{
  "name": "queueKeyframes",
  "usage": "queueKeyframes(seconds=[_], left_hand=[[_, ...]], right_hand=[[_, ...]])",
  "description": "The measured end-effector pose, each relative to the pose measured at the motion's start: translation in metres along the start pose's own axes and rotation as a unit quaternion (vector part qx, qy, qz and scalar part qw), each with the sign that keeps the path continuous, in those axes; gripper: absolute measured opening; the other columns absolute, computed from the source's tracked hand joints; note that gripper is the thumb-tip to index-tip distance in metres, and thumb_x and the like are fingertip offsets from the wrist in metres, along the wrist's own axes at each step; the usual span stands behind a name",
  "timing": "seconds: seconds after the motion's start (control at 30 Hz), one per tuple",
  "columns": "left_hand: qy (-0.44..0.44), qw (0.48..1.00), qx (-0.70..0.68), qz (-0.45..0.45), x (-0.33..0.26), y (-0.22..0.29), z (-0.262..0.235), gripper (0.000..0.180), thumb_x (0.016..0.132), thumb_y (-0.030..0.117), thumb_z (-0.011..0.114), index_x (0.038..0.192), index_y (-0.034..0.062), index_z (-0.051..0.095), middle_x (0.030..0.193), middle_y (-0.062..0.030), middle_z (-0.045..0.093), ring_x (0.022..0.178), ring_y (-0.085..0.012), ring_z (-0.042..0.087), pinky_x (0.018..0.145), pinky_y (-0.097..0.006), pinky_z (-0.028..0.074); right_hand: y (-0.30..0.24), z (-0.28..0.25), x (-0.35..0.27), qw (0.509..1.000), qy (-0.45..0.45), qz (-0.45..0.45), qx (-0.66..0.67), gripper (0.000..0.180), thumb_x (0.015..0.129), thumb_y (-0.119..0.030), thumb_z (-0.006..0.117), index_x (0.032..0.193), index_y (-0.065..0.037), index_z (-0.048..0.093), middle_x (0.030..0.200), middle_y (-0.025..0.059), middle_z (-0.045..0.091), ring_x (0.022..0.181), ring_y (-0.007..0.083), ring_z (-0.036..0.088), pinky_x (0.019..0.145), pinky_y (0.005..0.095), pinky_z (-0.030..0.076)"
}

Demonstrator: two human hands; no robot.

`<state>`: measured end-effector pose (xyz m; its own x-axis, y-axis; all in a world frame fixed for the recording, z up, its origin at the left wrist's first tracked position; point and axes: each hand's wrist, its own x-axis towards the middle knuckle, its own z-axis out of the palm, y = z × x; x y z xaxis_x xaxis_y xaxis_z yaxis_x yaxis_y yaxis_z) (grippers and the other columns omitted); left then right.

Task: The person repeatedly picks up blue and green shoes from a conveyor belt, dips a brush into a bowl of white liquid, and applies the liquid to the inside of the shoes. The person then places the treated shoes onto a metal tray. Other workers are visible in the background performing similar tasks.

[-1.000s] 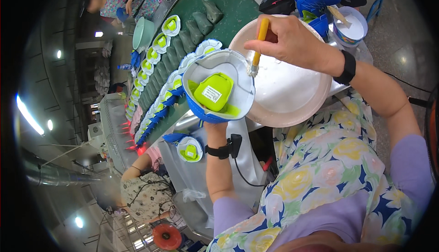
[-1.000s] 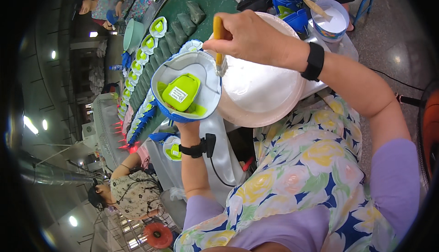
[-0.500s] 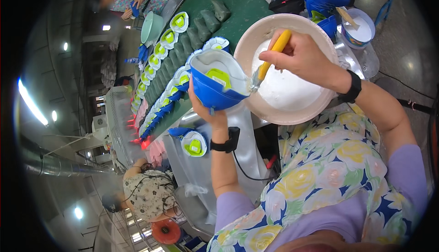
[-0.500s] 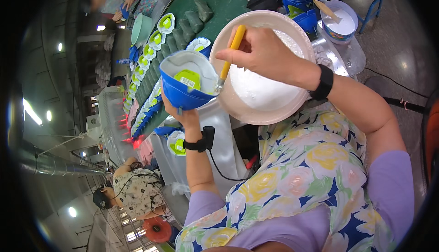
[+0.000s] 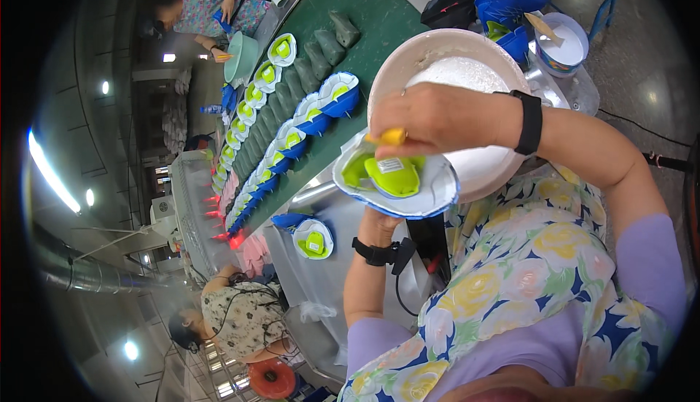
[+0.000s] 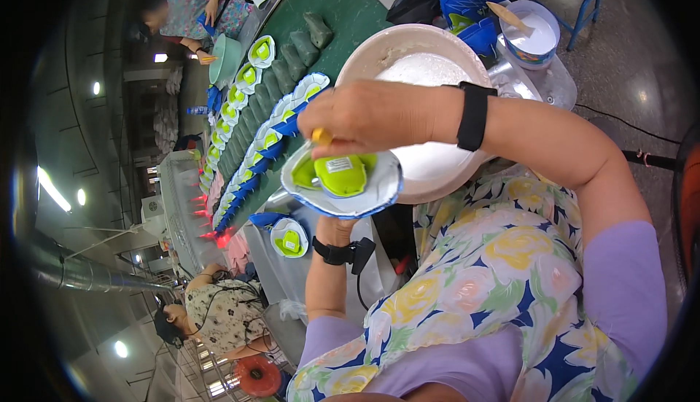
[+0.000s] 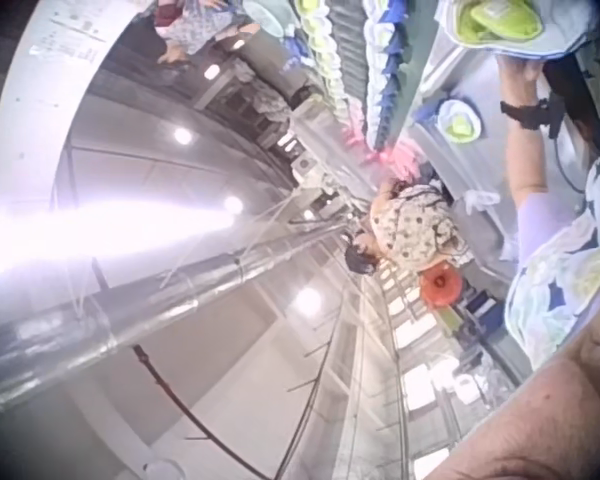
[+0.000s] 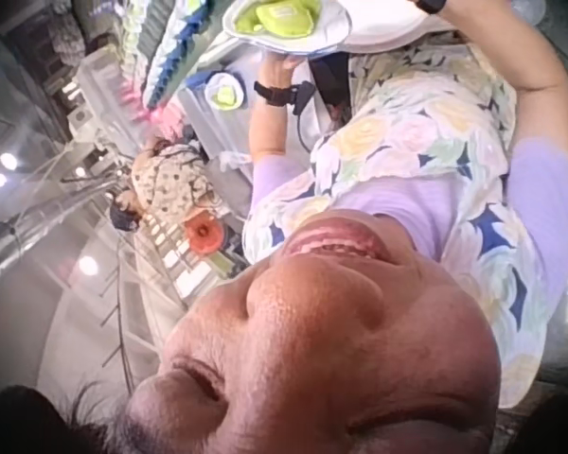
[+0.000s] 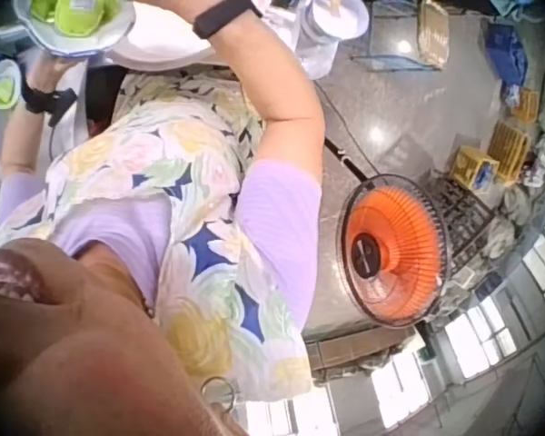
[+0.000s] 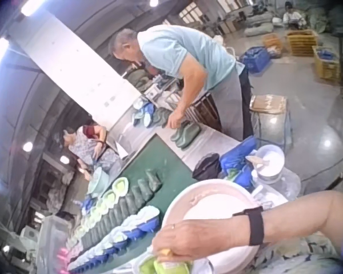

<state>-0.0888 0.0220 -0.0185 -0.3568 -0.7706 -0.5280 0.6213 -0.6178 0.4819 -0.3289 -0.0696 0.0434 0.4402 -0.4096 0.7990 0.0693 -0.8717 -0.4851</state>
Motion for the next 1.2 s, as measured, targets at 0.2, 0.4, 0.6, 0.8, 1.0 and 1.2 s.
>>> queueKeyframes(seconds=[0.2,0.4,0.6,0.8,1.0,1.2], left_hand=[[-0.057,0.981,0.059,0.178,-0.004,0.019,-0.012,0.05,0.098,0.042,0.053,0.133,0.0064,0.055,0.13,-0.0131,0.062,0.117,-0.0285,0.062,0.099,-0.045,0.053],[0.012,0.96,0.195,0.201,-0.01,0.041,-0.006,0.045,0.098,0.035,0.056,0.133,0.0067,0.055,0.129,-0.0107,0.062,0.11,-0.025,0.065,0.094,-0.042,0.055],[0.024,0.947,0.204,0.248,-0.01,0.034,-0.003,0.049,0.098,0.035,0.056,0.138,0.0085,0.051,0.13,-0.0107,0.061,0.113,-0.026,0.064,0.095,-0.045,0.055],[0.017,0.94,0.156,0.303,-0.005,0.054,-0.019,0.054,0.095,0.036,0.061,0.141,0.0099,0.049,0.132,-0.0127,0.06,0.116,-0.0295,0.062,0.1,-0.047,0.052],[0.241,0.901,0.211,0.293,0.055,0.125,-0.077,0.02,0.102,0.021,0.051,0.119,0.0112,0.055,0.094,-0.006,0.065,0.069,-0.0184,0.06,0.05,-0.032,0.047],[0.144,0.91,0.292,0.258,0.171,0.152,-0.09,0.028,0.102,0.021,0.053,0.128,0.0122,0.054,0.116,-0.0097,0.066,0.101,-0.025,0.065,0.083,-0.04,0.055]], right_hand=[[0.006,-0.021,-0.014,0.971,-0.052,0.233,0.028,0.024,0.087,-0.022,0.075,0.093,-0.003,0.062,0.072,0.0126,0.063,0.061,0.0263,0.062,0.059,0.0328,0.049],[-0.001,-0.041,-0.023,0.967,-0.067,0.246,-0.004,0.023,0.088,-0.021,0.075,0.098,-0.004,0.064,0.08,0.0117,0.067,0.07,0.027,0.065,0.065,0.0329,0.051],[0.004,-0.022,-0.014,0.999,-0.026,0.003,-0.037,0.019,0.094,-0.023,0.064,0.099,-0.005,0.058,0.089,0.0129,0.063,0.08,0.0324,0.064,0.067,0.0403,0.051],[-0.006,-0.046,-0.04,0.987,-0.083,0.133,-0.02,0.021,0.09,-0.02,0.069,0.099,-0.004,0.059,0.087,0.0129,0.063,0.081,0.033,0.064,0.071,0.0406,0.051],[-0.012,-0.045,-0.088,0.97,0.071,0.231,-0.002,0.022,0.085,-0.011,0.076,0.099,-0.003,0.062,0.092,0.0119,0.068,0.085,0.0278,0.068,0.075,0.0347,0.053],[-0.008,-0.025,-0.132,0.932,0.108,0.345,0.028,0.02,0.088,-0.014,0.074,0.101,-0.004,0.063,0.095,0.0121,0.068,0.087,0.026,0.068,0.078,0.034,0.053]])
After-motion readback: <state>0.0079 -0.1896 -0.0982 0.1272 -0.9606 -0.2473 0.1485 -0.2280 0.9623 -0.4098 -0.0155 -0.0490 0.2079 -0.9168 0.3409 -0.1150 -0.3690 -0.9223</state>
